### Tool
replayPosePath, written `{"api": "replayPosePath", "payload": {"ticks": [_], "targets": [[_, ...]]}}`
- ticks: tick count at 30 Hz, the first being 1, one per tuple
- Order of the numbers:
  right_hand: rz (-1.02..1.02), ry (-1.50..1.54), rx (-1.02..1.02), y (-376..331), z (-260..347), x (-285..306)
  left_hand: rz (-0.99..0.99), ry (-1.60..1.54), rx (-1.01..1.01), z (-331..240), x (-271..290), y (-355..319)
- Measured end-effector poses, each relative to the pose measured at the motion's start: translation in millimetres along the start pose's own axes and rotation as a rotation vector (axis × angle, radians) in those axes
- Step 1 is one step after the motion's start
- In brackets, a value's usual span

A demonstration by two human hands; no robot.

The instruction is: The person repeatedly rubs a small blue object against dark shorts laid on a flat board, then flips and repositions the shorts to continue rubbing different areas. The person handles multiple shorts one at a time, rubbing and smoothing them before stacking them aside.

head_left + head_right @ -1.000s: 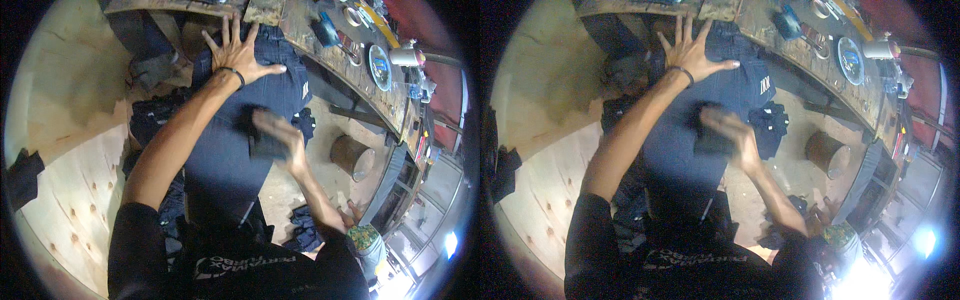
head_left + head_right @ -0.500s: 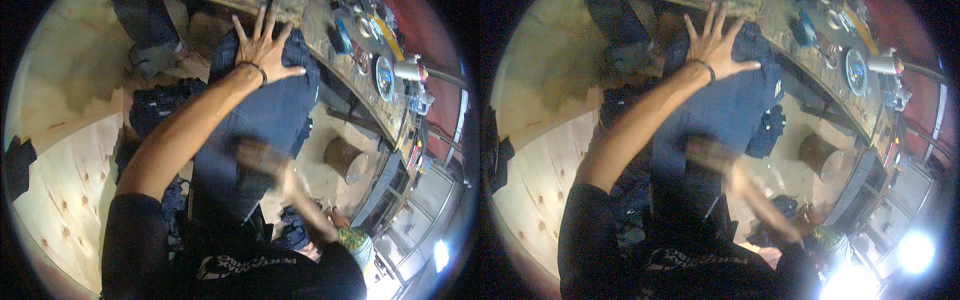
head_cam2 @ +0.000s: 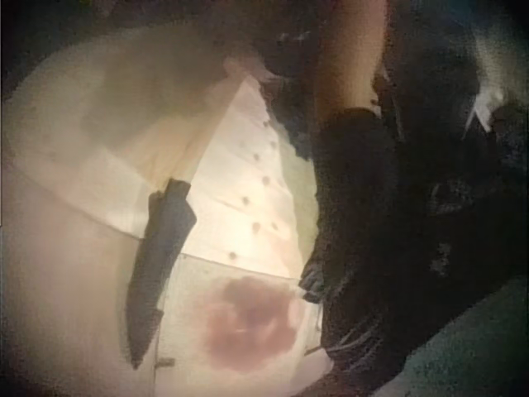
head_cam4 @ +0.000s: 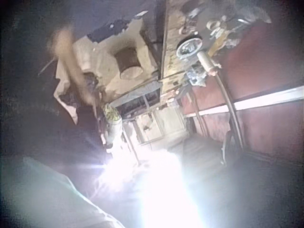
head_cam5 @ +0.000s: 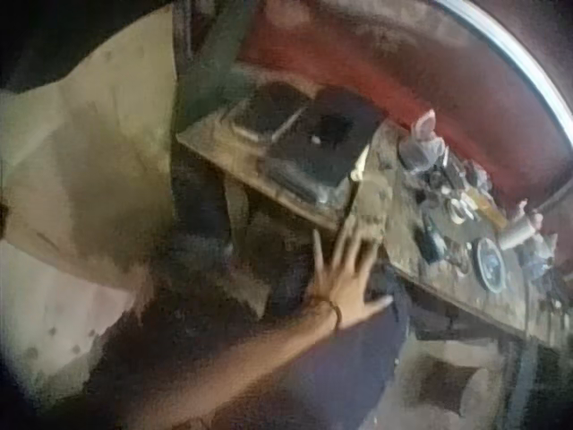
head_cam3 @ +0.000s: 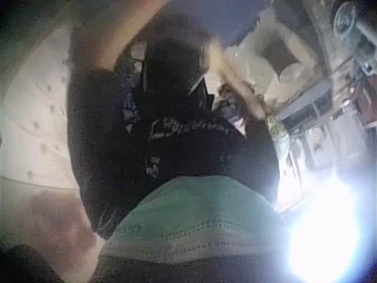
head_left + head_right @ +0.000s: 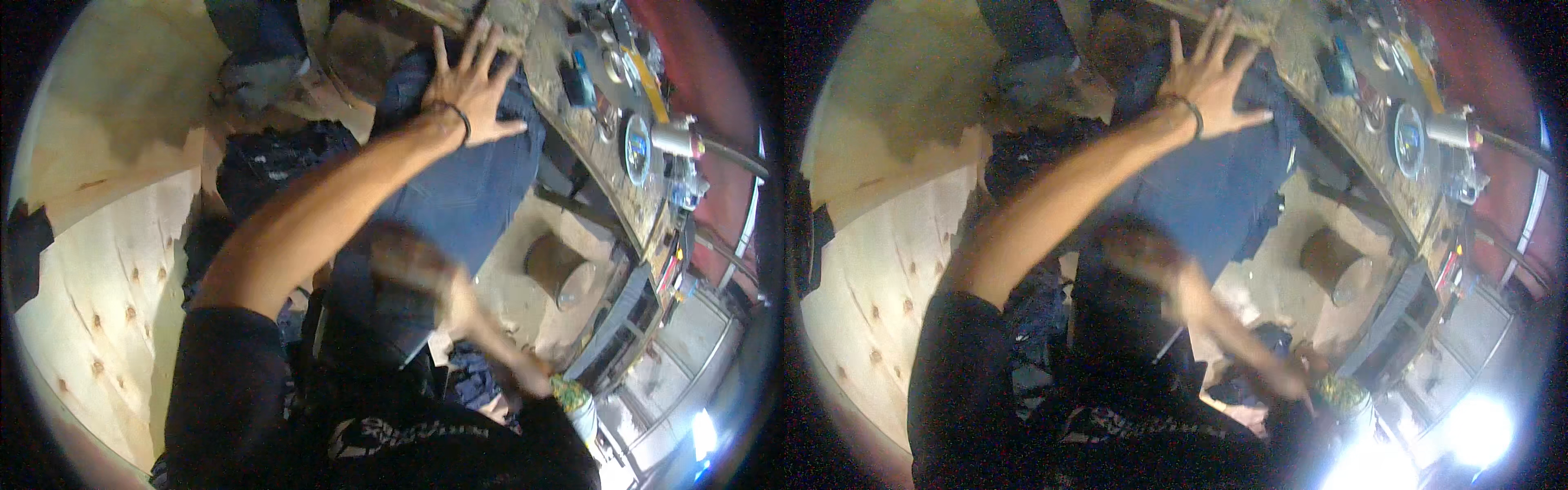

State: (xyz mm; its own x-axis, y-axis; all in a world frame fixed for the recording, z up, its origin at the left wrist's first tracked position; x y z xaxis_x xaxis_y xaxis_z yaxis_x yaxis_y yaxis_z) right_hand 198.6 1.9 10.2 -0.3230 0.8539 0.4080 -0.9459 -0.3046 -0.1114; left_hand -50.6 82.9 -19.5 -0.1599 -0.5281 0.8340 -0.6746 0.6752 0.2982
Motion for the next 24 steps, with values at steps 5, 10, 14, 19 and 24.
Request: {"api": "replayPosePath", "payload": {"ticks": [5,10,14,19,24], "targets": [[-0.023,0.035,-0.005,-7.0,-1.6,-15.4,0.044,-0.011,0.046,1.9,-5.8,-0.6],[0.011,0.054,-0.001,4.6,-1.4,-13.5,0.003,-0.049,0.041,3.3,-6.5,2.7],[0.036,-0.024,0.008,21.6,0.5,-8.6,0.057,-0.037,0.048,6.1,-7.0,3.1],[0.020,0.015,-0.020,3.2,-8.0,-16.7,0.105,-0.035,0.055,4.6,-7.7,2.3],[-0.039,-0.003,-0.018,-46.1,-17.5,-10.6,-0.013,0.258,0.115,-3.9,5.2,7.7]]}}
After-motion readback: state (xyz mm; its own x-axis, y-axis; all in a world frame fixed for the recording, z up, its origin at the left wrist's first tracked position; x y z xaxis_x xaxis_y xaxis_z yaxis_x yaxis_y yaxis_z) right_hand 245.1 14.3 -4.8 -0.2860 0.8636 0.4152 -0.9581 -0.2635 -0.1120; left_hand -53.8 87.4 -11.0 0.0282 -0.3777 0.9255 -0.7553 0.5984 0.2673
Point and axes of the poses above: each hand's wrist, its own y-axis towards the middle knuckle, its own x-axis out of the back of the hand, z = x × y, the point moved 5 cm from there along y, towards the middle knuckle, and after that the axes turned 3 degrees about -y, right-handed, at the moved point
